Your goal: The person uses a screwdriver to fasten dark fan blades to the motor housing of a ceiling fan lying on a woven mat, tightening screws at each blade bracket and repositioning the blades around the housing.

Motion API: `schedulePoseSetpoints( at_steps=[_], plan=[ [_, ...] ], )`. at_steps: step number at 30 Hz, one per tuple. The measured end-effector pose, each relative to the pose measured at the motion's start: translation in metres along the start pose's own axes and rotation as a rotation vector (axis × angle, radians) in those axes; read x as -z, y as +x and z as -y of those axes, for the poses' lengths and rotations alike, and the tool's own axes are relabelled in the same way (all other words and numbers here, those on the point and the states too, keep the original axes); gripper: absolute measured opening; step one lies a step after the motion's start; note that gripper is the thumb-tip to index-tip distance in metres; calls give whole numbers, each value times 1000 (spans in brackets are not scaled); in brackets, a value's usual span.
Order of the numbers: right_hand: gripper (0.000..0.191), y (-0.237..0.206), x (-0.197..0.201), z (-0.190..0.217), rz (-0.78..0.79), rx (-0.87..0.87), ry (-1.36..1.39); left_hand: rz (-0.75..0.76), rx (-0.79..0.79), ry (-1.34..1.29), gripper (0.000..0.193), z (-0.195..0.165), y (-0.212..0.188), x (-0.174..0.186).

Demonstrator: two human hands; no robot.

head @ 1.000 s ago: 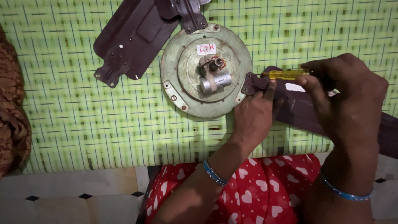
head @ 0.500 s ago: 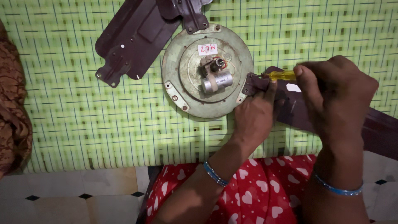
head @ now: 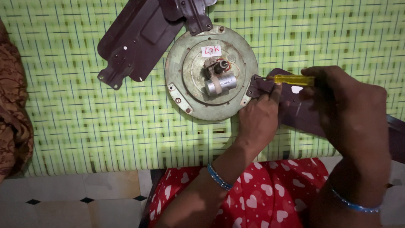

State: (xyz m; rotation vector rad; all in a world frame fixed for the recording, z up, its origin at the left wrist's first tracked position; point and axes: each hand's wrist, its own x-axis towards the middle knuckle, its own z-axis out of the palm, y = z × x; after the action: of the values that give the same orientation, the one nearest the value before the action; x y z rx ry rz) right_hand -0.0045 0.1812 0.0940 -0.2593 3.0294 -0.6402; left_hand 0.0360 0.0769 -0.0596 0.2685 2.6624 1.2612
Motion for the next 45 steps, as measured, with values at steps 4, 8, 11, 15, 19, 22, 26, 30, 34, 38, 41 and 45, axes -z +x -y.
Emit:
schedulePoseSetpoints(
  at_steps=[4, 8, 11, 15, 19, 22, 26, 30, 34, 38, 41, 45],
  plan=[
    [18, 3, -3, 1, 17, -19, -86, 20, -5, 45, 54, 2, -1, -2],
    [16, 5, -6, 0, -44, -43, -163, -32, -13, 53, 50, 1, -1, -5],
    [19, 4, -7, -1, -64, -47, -215, -40, -17, 49, 48, 0, 0, -5],
    [18, 6, -14, -8, -80, -96, -157, -50, -10, 66, 49, 0, 0, -4],
    [17, 4, -17, -13, -94, 16, -183, 59, 30, 31, 51, 1, 0, -5],
    [19, 1, -10, -16, -99, 115, -21, -103, -51, 80, 55, 1, 0, -7],
    [17, 1, -5, -18, 19, -144, 282, -64, -6, 32, 49, 0, 1, -5],
    [16, 3, -8, -20, 0, -88, 92, 79, 66, 9, 50, -2, 4, 0],
    [23, 2, -13, -22, -100, 49, 3, 101, 64, 19, 46, 0, 4, -3],
    [32, 4, -21, -25, -134, 17, -119, -112, -37, 59, 45, 3, 0, -8],
    [31, 3, -23, -27, -167, -10, -164, -65, -7, 20, 48, 3, -1, -9],
    [28, 2, -24, -29, -194, 13, -161, -13, 21, 37, 52, 0, 1, -6]
  ],
)
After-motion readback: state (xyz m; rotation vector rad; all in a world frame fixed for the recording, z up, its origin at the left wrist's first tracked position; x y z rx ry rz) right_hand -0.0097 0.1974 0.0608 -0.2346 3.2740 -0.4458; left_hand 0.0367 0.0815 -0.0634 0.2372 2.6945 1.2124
